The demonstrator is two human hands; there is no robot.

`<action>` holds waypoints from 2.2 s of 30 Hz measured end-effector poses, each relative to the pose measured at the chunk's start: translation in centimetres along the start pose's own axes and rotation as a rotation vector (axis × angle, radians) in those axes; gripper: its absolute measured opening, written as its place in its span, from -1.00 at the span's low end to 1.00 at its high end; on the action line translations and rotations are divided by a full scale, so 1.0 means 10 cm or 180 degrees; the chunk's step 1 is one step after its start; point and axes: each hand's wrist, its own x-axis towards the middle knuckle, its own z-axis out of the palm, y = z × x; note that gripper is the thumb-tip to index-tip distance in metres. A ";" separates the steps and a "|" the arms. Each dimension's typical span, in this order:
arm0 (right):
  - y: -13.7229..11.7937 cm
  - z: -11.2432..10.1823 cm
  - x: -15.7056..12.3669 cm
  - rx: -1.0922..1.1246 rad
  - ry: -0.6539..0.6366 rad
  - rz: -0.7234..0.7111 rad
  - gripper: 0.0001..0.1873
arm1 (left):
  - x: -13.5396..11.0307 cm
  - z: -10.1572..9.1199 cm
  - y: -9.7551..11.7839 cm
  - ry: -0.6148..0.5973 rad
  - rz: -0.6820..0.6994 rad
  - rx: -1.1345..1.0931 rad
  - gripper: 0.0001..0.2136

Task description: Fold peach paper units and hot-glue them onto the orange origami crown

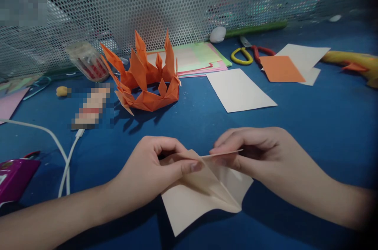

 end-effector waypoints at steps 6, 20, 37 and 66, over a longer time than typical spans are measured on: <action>0.04 0.01 -0.01 0.0199 -0.0021 0.0047 -0.93 | 0.00 0.00 0.01 0.0016 0.0042 0.0005 -0.86; 0.00 -0.02 0.01 -0.0176 -0.0238 0.0313 -0.80 | 0.00 -0.02 0.06 0.0082 -0.0248 -0.0121 -0.78; 0.04 -0.03 0.00 -0.0264 -0.0321 0.0500 -0.78 | 0.01 -0.03 0.05 0.0143 -0.0059 -0.0086 -0.80; 0.05 -0.07 -0.02 -0.0106 -0.0839 0.0572 -0.68 | -0.02 -0.07 0.03 -0.0081 0.0749 0.0459 -0.91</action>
